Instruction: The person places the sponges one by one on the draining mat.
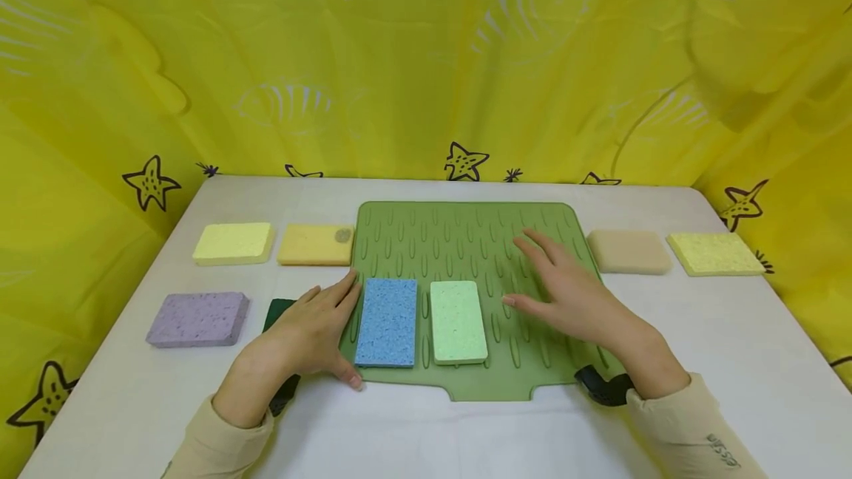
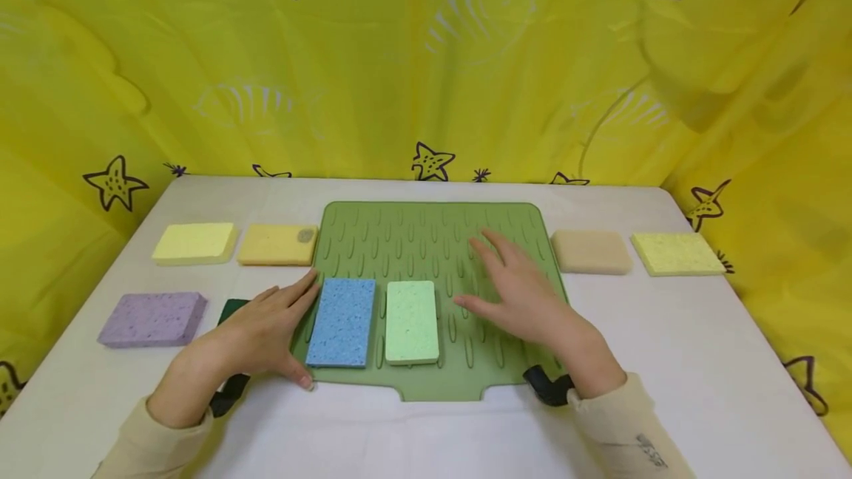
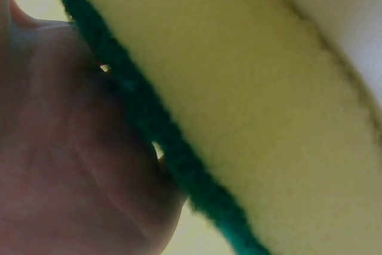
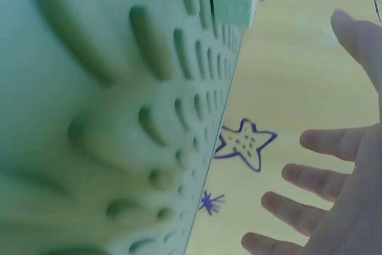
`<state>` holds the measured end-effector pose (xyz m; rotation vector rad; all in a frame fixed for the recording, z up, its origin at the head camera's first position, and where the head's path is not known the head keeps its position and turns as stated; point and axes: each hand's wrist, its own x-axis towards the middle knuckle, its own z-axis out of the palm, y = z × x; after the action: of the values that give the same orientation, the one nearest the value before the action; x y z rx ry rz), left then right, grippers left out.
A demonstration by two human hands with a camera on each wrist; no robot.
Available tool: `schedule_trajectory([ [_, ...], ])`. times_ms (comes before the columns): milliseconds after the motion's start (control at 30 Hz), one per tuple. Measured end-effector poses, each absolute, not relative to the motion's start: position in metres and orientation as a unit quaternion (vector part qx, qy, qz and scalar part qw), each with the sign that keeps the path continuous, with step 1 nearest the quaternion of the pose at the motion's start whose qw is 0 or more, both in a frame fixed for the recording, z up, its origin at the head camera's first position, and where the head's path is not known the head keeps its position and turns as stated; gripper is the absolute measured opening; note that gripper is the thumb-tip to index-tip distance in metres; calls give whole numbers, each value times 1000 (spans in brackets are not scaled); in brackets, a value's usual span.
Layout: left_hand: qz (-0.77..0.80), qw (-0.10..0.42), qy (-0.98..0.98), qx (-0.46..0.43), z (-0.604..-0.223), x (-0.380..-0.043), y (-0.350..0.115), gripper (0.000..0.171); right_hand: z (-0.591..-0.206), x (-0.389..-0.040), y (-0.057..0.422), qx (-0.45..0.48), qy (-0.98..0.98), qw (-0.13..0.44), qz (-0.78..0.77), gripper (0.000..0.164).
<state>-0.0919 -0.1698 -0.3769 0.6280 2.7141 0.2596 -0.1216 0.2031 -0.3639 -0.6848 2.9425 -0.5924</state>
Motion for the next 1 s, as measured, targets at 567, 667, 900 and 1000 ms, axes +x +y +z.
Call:
schedule_trajectory([
  [567, 91, 171, 956, 218, -379, -92, -171, 141, -360, -137, 242, -116, 979, -3, -168, 75],
  [667, 91, 169, 956, 220, -379, -93, -171, 141, -362, -140, 248, -104, 981, -11, -161, 73],
  [900, 87, 169, 956, 222, -380, -93, -171, 140, -367, -147, 262, -74, 985, -24, -155, 72],
  [1000, 88, 168, 956, 224, -380, -93, -171, 140, -369, -150, 268, -59, 986, -23, -151, 73],
])
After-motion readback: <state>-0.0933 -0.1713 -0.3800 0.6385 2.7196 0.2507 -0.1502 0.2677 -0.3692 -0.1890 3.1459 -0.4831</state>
